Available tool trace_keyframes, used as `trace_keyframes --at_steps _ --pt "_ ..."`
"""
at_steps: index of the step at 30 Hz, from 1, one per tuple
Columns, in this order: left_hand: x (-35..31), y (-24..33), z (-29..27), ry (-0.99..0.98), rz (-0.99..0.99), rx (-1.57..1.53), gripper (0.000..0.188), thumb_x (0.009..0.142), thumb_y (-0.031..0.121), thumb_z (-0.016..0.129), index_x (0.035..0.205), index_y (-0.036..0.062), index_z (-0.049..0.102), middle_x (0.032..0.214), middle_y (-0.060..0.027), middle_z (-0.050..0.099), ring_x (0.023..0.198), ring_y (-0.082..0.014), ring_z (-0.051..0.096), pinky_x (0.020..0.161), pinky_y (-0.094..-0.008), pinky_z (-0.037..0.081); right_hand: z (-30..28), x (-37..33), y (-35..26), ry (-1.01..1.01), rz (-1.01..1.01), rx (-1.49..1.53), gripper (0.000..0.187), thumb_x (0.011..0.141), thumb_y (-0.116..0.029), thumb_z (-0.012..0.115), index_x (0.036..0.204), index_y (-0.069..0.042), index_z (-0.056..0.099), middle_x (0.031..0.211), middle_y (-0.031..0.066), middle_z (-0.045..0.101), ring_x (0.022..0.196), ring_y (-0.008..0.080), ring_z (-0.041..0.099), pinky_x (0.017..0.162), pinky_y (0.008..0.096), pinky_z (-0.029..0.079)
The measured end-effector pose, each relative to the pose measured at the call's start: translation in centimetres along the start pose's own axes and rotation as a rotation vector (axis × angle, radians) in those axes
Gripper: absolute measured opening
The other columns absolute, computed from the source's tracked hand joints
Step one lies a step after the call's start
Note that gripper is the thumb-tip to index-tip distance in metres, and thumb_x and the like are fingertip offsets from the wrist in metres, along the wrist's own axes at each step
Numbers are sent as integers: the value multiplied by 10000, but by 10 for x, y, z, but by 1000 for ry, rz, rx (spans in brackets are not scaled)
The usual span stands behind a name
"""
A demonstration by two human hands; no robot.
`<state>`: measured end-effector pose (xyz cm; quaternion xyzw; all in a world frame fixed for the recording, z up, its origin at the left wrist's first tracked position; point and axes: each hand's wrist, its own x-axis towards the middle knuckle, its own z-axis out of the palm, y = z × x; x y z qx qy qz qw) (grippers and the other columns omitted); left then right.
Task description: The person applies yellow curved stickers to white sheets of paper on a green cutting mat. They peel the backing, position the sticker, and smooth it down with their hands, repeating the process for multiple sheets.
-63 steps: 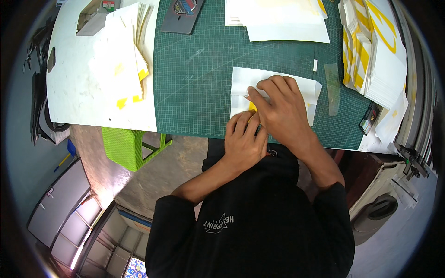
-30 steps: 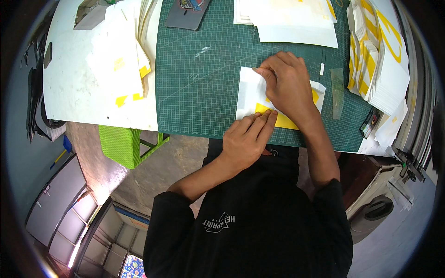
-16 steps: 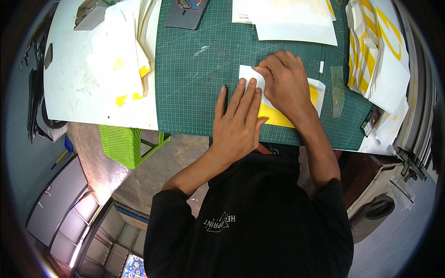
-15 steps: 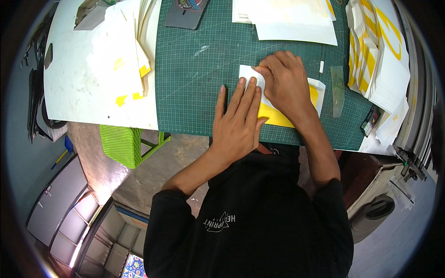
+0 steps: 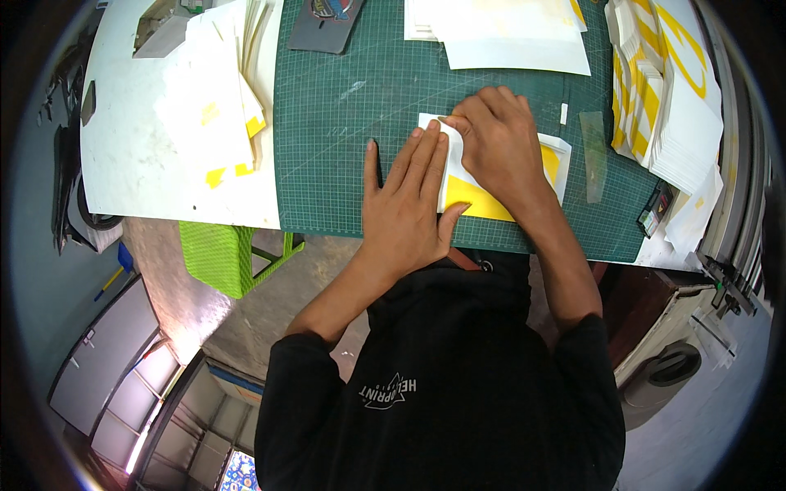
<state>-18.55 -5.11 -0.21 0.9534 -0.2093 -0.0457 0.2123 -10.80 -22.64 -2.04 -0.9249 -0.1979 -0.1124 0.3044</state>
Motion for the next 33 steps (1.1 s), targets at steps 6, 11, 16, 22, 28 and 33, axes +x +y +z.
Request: trace_keyframes --at_steps 6,11,16,22,28,33 --pt "7 -10 -5 11 16 59 924 950 619 611 1630 43 368 1706 -162 341 1583 -369 300 1232 -748 79 0 -2 -1 16 -15 -44 102 867 -103 769 861 -38 692 864 101 622 867 298 590 776 438 417" --pt "8 -23 -10 -11 64 66 877 972 643 578 1642 113 381 1729 -134 300 1613 -373 220 1243 -747 53 3 -2 2 40 -51 -40 111 862 -111 776 870 -36 695 871 99 622 880 297 592 778 437 420" --pt "11 -48 -22 -137 171 185 736 1040 550 532 1652 171 379 1752 -54 274 1614 -354 219 1279 -692 70 3 -2 3 36 -53 -43 109 877 -123 776 884 -37 709 881 100 630 890 294 594 783 439 422" --pt "12 -49 -33 -177 191 190 853 966 600 619 1668 202 344 1761 -26 254 1620 -346 202 1290 -682 94 3 -3 2 27 -47 -62 105 890 -124 772 898 -34 718 893 98 639 902 285 596 800 439 417" --pt "23 -47 -43 -205 163 226 1042 842 721 687 1679 230 308 1762 -70 237 1621 -397 169 1281 -705 108 0 -3 -1 28 -60 -124 127 885 -142 774 951 -44 727 919 96 638 922 285 591 846 456 406" --pt "27 -47 -47 -248 135 234 1135 775 728 762 1683 235 292 1767 -130 191 1624 -418 147 1273 -710 122 -5 -8 -10 65 -40 -316 221 907 -218 753 1050 -51 721 1021 82 633 1041 280 597 978 562 391"
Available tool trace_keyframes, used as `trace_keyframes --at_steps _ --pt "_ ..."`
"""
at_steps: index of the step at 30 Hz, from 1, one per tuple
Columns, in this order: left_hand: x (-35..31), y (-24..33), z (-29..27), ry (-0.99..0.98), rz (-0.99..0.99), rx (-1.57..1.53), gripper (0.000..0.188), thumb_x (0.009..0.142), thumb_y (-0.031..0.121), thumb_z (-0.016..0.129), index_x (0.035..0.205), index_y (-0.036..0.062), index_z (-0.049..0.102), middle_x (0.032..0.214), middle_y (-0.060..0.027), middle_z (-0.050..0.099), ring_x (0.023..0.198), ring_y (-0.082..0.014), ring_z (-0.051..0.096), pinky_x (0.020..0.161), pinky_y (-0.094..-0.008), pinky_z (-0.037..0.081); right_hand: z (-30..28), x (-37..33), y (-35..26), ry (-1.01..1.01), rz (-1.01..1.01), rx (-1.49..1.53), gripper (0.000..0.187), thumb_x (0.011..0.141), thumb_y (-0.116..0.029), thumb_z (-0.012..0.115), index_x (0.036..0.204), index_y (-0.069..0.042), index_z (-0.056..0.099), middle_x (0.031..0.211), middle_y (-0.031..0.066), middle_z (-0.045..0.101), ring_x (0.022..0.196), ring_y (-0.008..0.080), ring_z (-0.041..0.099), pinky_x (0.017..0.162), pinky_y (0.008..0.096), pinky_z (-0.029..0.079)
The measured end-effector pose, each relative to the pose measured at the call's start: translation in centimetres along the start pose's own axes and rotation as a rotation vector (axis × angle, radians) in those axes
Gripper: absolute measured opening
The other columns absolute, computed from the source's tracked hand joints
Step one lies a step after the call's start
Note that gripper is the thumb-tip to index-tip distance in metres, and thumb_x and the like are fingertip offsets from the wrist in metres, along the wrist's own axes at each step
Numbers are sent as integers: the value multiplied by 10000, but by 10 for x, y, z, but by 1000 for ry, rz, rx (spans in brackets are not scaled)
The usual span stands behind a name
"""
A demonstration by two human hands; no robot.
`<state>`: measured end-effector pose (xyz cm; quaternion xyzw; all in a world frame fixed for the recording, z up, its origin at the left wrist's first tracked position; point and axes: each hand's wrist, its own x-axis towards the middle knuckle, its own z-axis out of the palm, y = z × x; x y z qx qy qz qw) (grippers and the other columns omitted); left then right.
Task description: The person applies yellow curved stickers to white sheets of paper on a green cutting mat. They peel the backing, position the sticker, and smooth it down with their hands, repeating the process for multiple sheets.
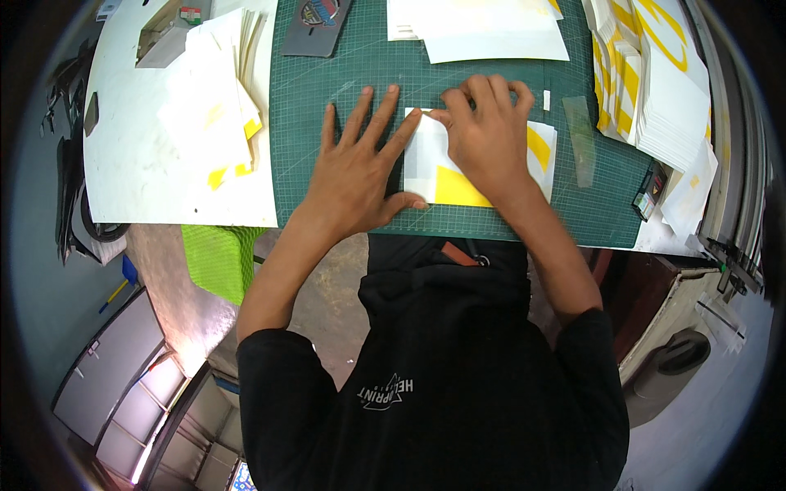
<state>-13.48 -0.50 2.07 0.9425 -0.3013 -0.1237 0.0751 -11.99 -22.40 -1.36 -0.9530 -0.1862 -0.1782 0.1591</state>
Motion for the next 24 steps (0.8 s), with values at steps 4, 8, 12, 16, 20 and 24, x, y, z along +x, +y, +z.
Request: trace_keyframes --at_steps 4,8,12,16,20,24 --pt "5 1 -2 1 -13 13 1196 731 693 828 1686 219 288 1763 -167 173 1618 -437 156 1248 -729 158 -5 -22 -27 14 -16 46 451 940 -265 720 1293 4 641 1331 162 633 1336 327 553 1172 685 293" --pt "6 3 -4 -48 -32 42 1221 707 620 888 1689 214 285 1765 -176 168 1618 -449 152 1238 -741 163 -20 -56 -41 -336 36 172 761 1000 -522 599 1526 22 510 1641 194 438 1564 350 343 1254 652 219" --pt "6 4 -6 -45 -29 36 1222 707 596 899 1690 216 282 1766 -173 168 1619 -448 150 1241 -742 152 -23 -60 -33 -381 2 170 837 1035 -635 457 1552 22 480 1674 189 397 1585 334 311 1275 618 202" --pt "7 5 -8 -76 -49 60 1236 696 662 869 1692 239 272 1771 -154 160 1625 -434 136 1260 -722 133 -23 -55 -22 -372 12 221 853 1031 -641 467 1569 21 454 1686 186 379 1591 337 301 1293 567 193" --pt "6 6 -5 -65 -73 80 1259 659 744 825 1689 276 273 1777 -116 161 1633 -401 128 1293 -679 108 -32 -71 4 -357 114 173 909 1016 -666 487 1616 7 371 1717 183 320 1609 346 265 1298 584 164" --pt "6 9 -8 -88 -92 103 1264 651 805 779 1686 272 286 1776 -116 167 1636 -393 116 1298 -670 102 -56 -93 48 -376 167 -72 879 1044 -668 437 1620 -7 371 1719 182 317 1615 347 249 1263 705 62"
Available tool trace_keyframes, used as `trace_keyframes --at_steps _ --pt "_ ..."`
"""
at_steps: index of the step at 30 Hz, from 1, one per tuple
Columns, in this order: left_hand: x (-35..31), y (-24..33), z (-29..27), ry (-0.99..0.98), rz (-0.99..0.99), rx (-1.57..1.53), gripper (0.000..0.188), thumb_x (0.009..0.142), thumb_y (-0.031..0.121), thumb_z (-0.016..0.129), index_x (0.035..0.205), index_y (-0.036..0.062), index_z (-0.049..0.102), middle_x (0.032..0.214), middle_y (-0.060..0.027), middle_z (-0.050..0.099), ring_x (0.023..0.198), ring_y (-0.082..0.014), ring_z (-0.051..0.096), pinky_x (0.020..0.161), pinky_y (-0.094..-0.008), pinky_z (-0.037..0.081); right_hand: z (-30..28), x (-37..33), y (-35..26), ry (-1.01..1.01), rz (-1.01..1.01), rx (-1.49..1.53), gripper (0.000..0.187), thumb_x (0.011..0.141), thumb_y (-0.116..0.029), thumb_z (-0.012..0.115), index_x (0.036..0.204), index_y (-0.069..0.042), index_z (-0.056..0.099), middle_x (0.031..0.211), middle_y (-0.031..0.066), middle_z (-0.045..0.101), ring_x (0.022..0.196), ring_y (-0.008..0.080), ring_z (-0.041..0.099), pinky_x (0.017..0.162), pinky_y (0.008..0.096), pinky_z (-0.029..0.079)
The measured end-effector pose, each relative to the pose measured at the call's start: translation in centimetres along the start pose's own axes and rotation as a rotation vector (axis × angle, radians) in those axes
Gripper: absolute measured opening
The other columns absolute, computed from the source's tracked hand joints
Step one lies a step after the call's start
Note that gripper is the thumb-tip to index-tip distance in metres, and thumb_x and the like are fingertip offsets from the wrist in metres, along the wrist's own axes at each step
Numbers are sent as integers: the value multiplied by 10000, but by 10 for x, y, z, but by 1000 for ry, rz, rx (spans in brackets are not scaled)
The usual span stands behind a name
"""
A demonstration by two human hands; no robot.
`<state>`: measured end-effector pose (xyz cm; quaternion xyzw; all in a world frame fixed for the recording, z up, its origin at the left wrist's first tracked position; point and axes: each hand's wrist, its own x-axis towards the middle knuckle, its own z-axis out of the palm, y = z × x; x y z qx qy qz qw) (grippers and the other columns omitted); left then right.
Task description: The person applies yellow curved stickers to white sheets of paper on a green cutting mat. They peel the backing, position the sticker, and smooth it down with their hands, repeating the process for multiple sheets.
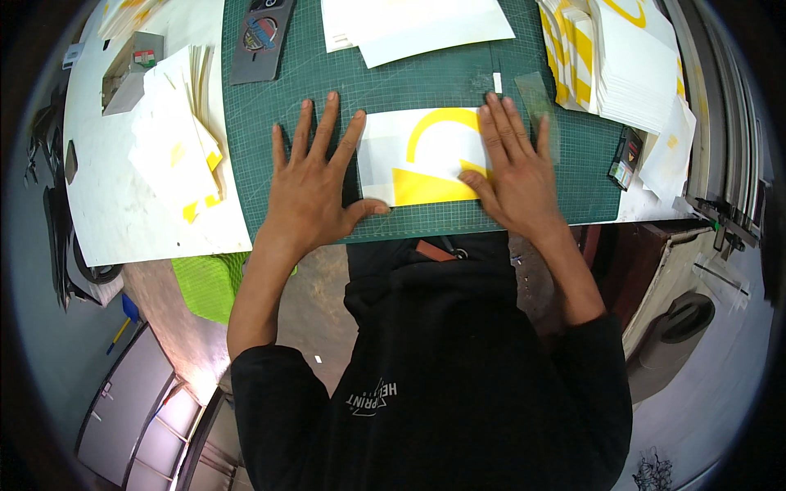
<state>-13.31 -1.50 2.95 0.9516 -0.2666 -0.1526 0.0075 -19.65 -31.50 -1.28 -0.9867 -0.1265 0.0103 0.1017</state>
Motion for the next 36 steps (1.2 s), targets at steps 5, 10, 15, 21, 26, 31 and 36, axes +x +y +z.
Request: trace_keyframes --at_steps 5,10,15,21,26,31,36 --pt "1 2 -1 6 0 15 1277 642 799 791 1686 263 288 1777 -123 159 1635 -405 110 1299 -668 99 -6 -2 7 76 85 -140 877 1045 -651 461 1614 11 375 1703 178 352 1613 374 241 1239 744 77" --pt "1 0 -1 25 30 30 1262 659 770 808 1687 254 289 1775 -142 157 1630 -431 107 1290 -680 111 19 40 -96 134 -66 188 882 997 -645 542 1561 28 463 1680 152 402 1596 378 270 1234 742 136" --pt "-3 3 -4 0 -6 8 1247 665 752 821 1684 252 305 1774 -153 156 1629 -439 101 1286 -685 114 17 33 -62 171 -6 101 782 1020 -636 518 1510 -27 559 1640 100 478 1581 368 305 1211 785 110" --pt "-2 5 -8 3 -7 21 1245 678 785 797 1685 245 303 1773 -165 152 1629 -444 95 1285 -686 102 5 12 -5 305 121 -119 642 1054 -528 554 1466 -38 596 1581 139 523 1527 394 362 1188 772 137" --pt "-21 7 10 91 -38 -22 1223 756 735 793 1668 86 299 1741 -266 169 1618 -491 90 1251 -719 97 3 -10 22 584 509 71 522 983 -433 719 1279 -6 661 1324 202 610 1215 379 544 1023 633 340" --pt "-30 16 27 186 -88 -125 1187 814 688 782 1637 -22 304 1717 -335 161 1600 -539 101 1221 -755 96 -5 -5 32 442 625 153 466 907 -354 831 1152 4 659 1109 199 649 1040 349 605 909 539 430" --pt "-30 18 28 195 -110 -149 1182 822 681 778 1648 -8 287 1718 -338 151 1597 -550 91 1216 -762 88 -24 -10 8 504 722 565 274 912 -152 814 1068 -3 646 904 164 645 793 321 625 694 436 491"
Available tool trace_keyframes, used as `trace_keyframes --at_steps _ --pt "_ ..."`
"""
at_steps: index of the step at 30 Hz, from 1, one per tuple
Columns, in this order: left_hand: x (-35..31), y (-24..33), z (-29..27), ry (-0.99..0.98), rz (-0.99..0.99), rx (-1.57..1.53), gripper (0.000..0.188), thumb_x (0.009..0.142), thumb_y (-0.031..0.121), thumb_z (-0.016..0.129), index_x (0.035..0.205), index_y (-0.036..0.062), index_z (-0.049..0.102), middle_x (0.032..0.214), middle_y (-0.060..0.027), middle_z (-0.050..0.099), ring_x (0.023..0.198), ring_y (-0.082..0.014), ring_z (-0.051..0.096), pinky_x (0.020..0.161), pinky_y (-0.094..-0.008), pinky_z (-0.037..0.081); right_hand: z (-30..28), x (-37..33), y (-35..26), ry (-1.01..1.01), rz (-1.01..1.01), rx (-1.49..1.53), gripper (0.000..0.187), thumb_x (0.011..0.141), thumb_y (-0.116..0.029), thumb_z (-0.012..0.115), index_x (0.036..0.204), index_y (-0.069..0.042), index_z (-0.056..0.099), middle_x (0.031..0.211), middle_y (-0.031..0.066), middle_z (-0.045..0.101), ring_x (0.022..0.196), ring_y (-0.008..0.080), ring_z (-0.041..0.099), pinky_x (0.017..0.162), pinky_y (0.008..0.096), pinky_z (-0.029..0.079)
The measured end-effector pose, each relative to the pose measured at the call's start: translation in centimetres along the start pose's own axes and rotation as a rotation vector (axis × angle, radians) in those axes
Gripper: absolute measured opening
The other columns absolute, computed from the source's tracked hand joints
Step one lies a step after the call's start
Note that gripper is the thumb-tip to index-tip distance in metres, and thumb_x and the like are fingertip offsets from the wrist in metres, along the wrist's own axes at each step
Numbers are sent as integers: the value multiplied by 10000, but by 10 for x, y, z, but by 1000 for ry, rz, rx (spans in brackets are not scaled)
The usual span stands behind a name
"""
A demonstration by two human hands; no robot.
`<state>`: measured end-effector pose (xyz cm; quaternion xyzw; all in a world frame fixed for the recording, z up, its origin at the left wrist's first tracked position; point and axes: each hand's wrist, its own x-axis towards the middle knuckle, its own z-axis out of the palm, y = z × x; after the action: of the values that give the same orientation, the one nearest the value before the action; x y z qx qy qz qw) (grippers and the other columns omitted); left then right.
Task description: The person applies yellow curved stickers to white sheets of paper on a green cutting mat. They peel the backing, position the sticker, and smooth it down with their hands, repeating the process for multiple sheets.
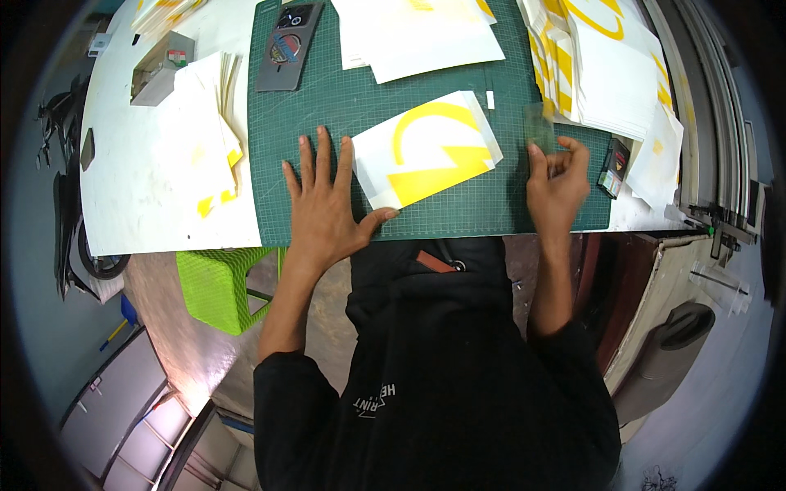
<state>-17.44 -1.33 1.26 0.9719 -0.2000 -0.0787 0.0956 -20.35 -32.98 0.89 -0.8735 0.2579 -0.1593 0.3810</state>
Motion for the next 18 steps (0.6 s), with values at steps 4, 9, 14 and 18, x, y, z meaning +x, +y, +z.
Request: trace_keyframes --at_steps 4,9,14,18 --pt "3 0 3 1 17 -14 1200 823 695 765 1660 -1 259 1724 -335 134 1597 -553 81 1215 -763 79 38 -72 -18 -26 -633 117 283 929 -68 782 1186 21 704 830 100 669 674 188 590 654 381 460" --pt "0 0 2 0 -4 -7 1217 819 708 759 1667 3 244 1729 -332 118 1598 -553 72 1213 -765 73 58 -96 -35 -288 -687 55 240 907 -49 768 1136 3 722 891 106 694 779 277 613 726 416 454" --pt "1 1 3 -13 -9 10 1241 795 744 753 1677 36 240 1742 -304 111 1609 -525 61 1235 -737 78 13 -28 17 -78 -317 -155 189 955 -132 784 1104 -23 744 828 86 714 685 193 629 634 376 497" --pt "-1 0 5 3 -22 20 1249 779 749 762 1683 61 244 1749 -288 108 1618 -503 55 1247 -721 83 11 -34 3 -43 -358 56 261 925 -115 777 1165 -23 731 941 116 728 767 263 650 749 458 476"
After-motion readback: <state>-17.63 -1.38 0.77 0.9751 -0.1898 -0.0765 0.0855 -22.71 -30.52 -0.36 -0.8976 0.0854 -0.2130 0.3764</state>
